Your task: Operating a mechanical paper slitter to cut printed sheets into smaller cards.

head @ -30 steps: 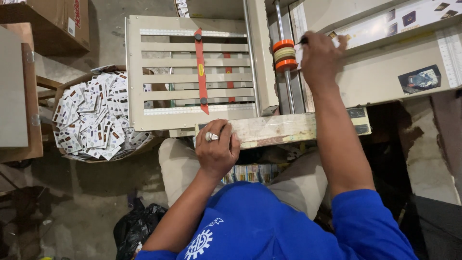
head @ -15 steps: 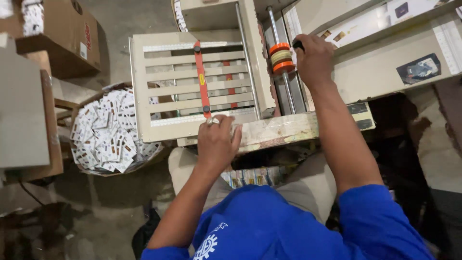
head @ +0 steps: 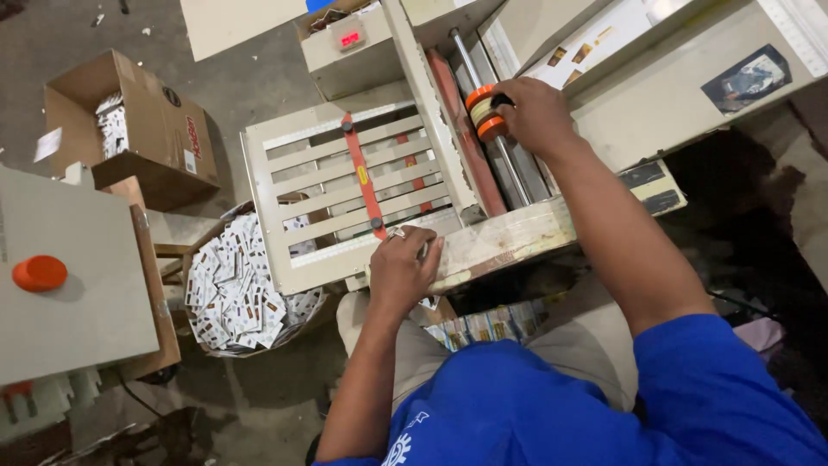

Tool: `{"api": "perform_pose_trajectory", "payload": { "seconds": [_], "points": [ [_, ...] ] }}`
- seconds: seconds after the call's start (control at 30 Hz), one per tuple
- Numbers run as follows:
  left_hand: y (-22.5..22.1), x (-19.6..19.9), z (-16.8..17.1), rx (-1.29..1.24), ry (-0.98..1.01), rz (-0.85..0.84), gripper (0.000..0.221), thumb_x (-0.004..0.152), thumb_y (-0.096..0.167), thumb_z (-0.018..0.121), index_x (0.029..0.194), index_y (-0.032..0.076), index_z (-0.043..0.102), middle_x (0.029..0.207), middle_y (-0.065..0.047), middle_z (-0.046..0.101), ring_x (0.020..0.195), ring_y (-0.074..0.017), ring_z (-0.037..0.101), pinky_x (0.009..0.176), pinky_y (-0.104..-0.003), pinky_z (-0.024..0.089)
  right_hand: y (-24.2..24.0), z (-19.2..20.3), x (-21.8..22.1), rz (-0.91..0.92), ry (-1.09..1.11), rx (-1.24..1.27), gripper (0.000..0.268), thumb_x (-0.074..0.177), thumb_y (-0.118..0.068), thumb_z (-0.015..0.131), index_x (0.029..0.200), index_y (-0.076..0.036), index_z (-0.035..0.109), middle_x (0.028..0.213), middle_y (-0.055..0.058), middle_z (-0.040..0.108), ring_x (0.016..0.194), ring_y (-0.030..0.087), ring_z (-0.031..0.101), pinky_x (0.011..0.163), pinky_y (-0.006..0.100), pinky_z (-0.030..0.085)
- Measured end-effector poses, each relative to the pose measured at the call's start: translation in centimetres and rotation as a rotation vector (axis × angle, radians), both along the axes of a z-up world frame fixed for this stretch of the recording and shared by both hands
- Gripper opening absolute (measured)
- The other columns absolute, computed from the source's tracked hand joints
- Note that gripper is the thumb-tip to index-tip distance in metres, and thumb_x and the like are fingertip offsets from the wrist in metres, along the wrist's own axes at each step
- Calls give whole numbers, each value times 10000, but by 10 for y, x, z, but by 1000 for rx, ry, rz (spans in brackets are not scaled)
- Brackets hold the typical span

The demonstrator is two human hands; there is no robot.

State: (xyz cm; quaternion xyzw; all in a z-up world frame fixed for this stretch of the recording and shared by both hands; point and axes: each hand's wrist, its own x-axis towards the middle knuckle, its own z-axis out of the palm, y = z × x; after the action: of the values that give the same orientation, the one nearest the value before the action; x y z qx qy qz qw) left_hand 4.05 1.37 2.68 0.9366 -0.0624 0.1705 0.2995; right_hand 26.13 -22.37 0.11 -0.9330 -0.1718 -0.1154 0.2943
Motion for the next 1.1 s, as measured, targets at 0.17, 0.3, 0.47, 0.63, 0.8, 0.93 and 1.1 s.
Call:
{"api": "perform_pose_trajectory", "payload": {
  "seconds": [0.17, 0.3, 0.47, 0.63, 0.8, 0.93, 1.1],
  "points": [
    [1, 2, -1, -15, 33, -19, 119, 884, 228, 739, 944, 127, 761, 805, -40, 713, 643, -244, 642, 642, -380, 517, -3, -10, 9, 23, -24, -37, 328, 878, -74, 669, 1195, -56, 750, 1093, 124, 740, 937, 341, 673, 822, 454, 511],
    [-1, 2, 2, -18, 40, -27, 114, 884, 203, 736, 942, 108, 760, 850, -53, 733, 671, -263, 669, 644, -390, 528, 0, -1, 3, -19, 64, -11, 312, 898, -53, 659, 1197, -75, 745, 1115, 115, 726, 923, 334, 671, 810, 470, 521],
    [2, 2, -2, -10, 19, -30, 137, 882, 221, 741, 973, 119, 760, 830, -73, 716, 665, -268, 650, 648, -392, 525, -3, 6, 5, -135, -622, -274, 235, 890, -3, 724, 1038, -186, 729, 935, -70, 756, 788, 116, 690, 941, 353, 403],
    [2, 2, -6, 6, 41, -28, 138, 888, 224, 738, 972, 118, 760, 856, -38, 729, 663, -237, 652, 646, -379, 520, -11, -9, 11, -142, -554, -228, 221, 906, -35, 700, 1077, -170, 737, 959, -31, 756, 814, 173, 688, 920, 371, 363],
    [0, 2, 4, -34, 6, -53, 119, 872, 194, 737, 920, 86, 746, 852, -60, 733, 627, -266, 654, 604, -387, 518, 1, -6, 3, 14, -197, 16, 284, 925, 4, 671, 1188, -51, 762, 1090, 141, 733, 861, 277, 678, 753, 402, 571],
    [10, 4, -18, 2, 4, -68, 110, 902, 267, 738, 936, 162, 745, 847, -48, 714, 682, -299, 683, 631, -406, 547, -6, -38, 22, 25, -57, -20, 313, 901, -148, 723, 1214, -123, 729, 1103, 99, 733, 1006, 327, 693, 876, 449, 542],
    [10, 6, -21, 27, -17, -104, 84, 936, 315, 733, 943, 232, 741, 845, -35, 701, 758, -335, 722, 674, -422, 588, -9, -54, 34, 19, -195, -41, 300, 869, -221, 786, 1166, -232, 742, 1019, 50, 736, 946, 317, 742, 971, 504, 522]
  ]
}}
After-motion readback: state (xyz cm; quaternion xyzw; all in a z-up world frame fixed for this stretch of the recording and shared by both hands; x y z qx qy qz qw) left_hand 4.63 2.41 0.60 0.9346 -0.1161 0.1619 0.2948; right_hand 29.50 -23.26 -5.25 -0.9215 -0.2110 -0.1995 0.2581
